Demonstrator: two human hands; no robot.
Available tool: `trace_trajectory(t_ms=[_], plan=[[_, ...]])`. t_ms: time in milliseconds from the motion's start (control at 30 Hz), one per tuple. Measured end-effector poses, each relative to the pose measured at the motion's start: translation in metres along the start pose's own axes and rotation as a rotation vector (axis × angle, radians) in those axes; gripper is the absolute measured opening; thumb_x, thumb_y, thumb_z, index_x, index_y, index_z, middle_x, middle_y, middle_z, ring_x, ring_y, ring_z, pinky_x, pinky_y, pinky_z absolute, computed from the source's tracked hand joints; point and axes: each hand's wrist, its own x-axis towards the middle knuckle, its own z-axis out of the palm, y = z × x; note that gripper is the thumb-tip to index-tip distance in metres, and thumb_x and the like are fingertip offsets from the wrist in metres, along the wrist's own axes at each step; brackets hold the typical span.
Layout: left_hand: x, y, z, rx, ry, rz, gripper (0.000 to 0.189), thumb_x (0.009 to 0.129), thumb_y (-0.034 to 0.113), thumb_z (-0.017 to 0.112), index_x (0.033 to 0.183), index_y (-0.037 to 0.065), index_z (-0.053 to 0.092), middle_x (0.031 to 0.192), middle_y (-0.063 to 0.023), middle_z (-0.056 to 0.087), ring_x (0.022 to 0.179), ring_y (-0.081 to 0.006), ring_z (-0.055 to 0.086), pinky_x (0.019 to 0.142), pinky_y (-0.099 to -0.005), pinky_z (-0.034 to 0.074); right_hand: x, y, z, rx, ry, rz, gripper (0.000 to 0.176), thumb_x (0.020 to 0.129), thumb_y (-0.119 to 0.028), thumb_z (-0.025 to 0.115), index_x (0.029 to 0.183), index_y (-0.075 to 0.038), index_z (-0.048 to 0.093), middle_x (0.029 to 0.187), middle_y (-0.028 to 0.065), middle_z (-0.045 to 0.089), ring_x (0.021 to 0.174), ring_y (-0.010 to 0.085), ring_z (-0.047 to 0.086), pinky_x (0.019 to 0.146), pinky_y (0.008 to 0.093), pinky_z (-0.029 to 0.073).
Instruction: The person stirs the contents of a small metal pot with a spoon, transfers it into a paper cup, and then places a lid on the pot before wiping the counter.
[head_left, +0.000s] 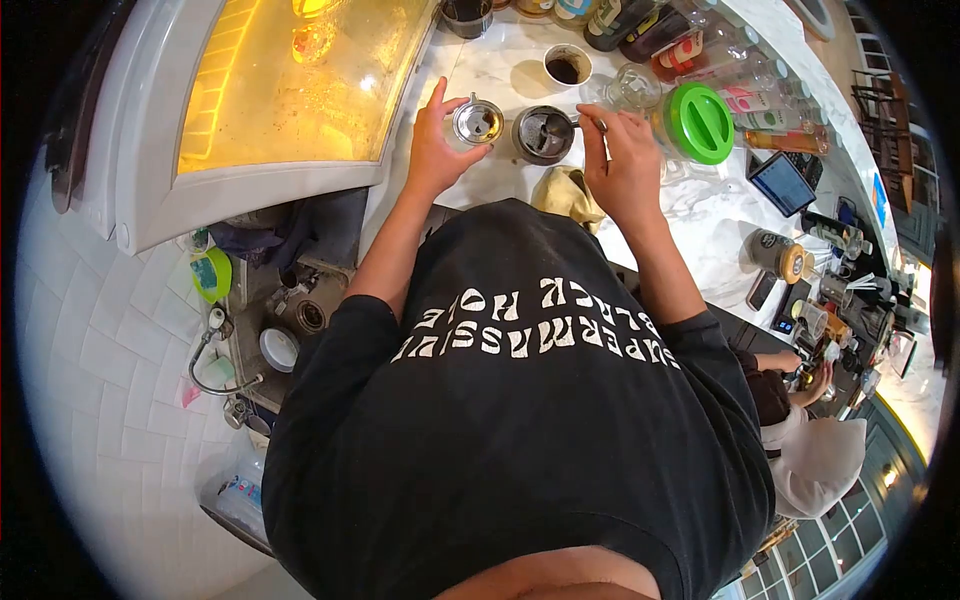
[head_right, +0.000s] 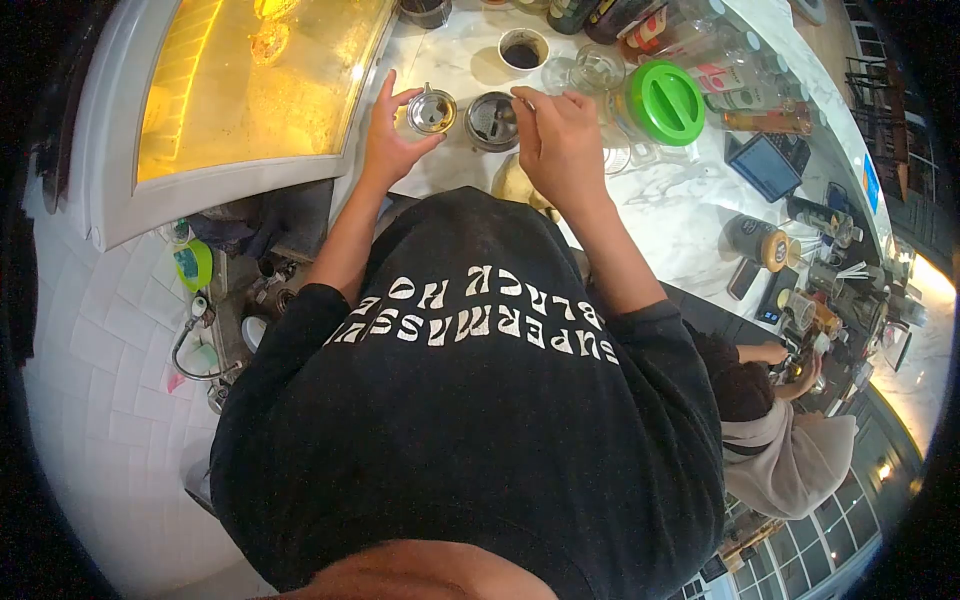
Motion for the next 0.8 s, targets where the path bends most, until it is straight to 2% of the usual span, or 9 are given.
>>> trace_trajectory(t_ms=[67,100,167,200,233,333,367,467,800], plan=[[-0.003,-0.007,0.006,0.006,-0.049,-0.071,0.086,0.069,0.024,0.097,0.146,0.009,0.060,0.169,-0.0174,0.041,0.145,-0.0375,0.048,0.120,-0.0487,0.040,-0.002,0.000,-0.004,0.003,0.063,0.011,0.018,0.096,-0.004,0.074,0.114,-0.006,0.074,0.084,0.0098,0.074,0.077,0.0294,0.069,0.091,0.0447,0.053],[-0.004,-0.011,0.010,0.007,-0.046,-0.075,0.086,0.069,0.024,0.097,0.146,0.009,0.060,0.169,-0.0174,0.041,0.145,-0.0375,0.048,0.120,-0.0487,0.040,-0.003,-0.001,-0.007,0.008,0.123,0.022,0.018,0.097,-0.004,0.074,0.114,-0.006,0.075,0.086,0.0108,0.076,0.079,0.0309,0.070,0.089,0.0440,0.054],[-0.009,-0.017,0.018,0.101,-0.017,0.007,0.120,0.067,0.023,0.097,0.167,0.011,0.031,0.142,-0.0037,0.069,0.132,-0.0318,0.053,0.117,-0.0475,0.037,-0.006,-0.001,-0.016,0.044,0.139,0.130,0.017,0.098,-0.004,0.073,0.114,-0.005,0.075,0.089,0.0120,0.077,0.080,0.0305,0.072,0.085,0.0413,0.056],[-0.012,-0.020,0.021,0.106,-0.014,0.002,0.120,0.067,0.023,0.097,0.167,0.011,0.031,0.142,-0.0037,0.069,0.132,-0.0318,0.053,0.117,-0.0475,0.037,-0.007,-0.004,-0.019,0.075,0.159,0.238,0.016,0.099,-0.004,0.072,0.115,-0.005,0.076,0.091,0.0131,0.078,0.081,0.0302,0.074,0.080,0.0385,0.057],[-0.014,-0.023,0.023,0.102,-0.030,-0.012,0.119,0.067,0.023,0.097,0.167,0.012,0.033,0.143,-0.0019,0.069,0.133,-0.0310,0.052,0.117,-0.0480,0.036,-0.008,-0.009,-0.025,0.200,0.173,0.356,0.015,0.103,-0.006,0.068,0.116,-0.002,0.075,0.092,0.0133,0.079,0.080,0.0223,0.077,0.072,0.0311,0.056],[-0.018,-0.029,0.025,0.124,-0.031,-0.027,0.117,0.067,0.026,0.096,0.166,0.015,0.035,0.145,0.0024,0.068,0.133,-0.0292,0.050,0.116,-0.0488,0.033,-0.024,-0.005,-0.021,0.353,0.273,0.495,0.017,0.107,-0.009,0.064,0.118,0.000,0.075,0.093,0.0126,0.079,0.080,0.0145,0.077,0.071,0.0276,0.054],[-0.021,-0.029,0.023,0.139,-0.044,-0.025,0.117,0.067,0.027,0.096,0.166,0.015,0.035,0.145,0.0029,0.068,0.133,-0.0291,0.050,0.116,-0.0489,0.033,-0.028,-0.009,-0.019,0.398,0.284,0.511,0.021,0.110,-0.011,0.060,0.122,0.002,0.073,0.094,0.0120,0.079,0.083,0.0142,0.076,0.076,0.0261,0.053],[-0.029,-0.029,0.011,0.169,-0.073,-0.043,0.117,0.067,0.029,0.096,0.166,0.015,0.035,0.145,0.0034,0.069,0.134,-0.0290,0.050,0.117,-0.0487,0.032,-0.035,-0.018,-0.011,0.626,0.303,0.638,0.023,0.112,-0.011,0.058,0.126,0.003,0.070,0.096,0.0126,0.079,0.086,0.0170,0.077,0.082,0.0265,0.053],[-0.057,-0.030,-0.004,0.151,-0.095,-0.054,0.117,0.067,0.029,0.098,0.165,0.011,0.035,0.144,0.0015,0.069,0.138,-0.0308,0.050,0.119,-0.0495,0.032,-0.067,-0.023,0.015,0.826,0.360,0.831,0.029,0.113,-0.016,0.056,0.127,0.007,0.067,0.097,0.0144,0.078,0.085,0.0174,0.076,0.085,0.0294,0.055]])
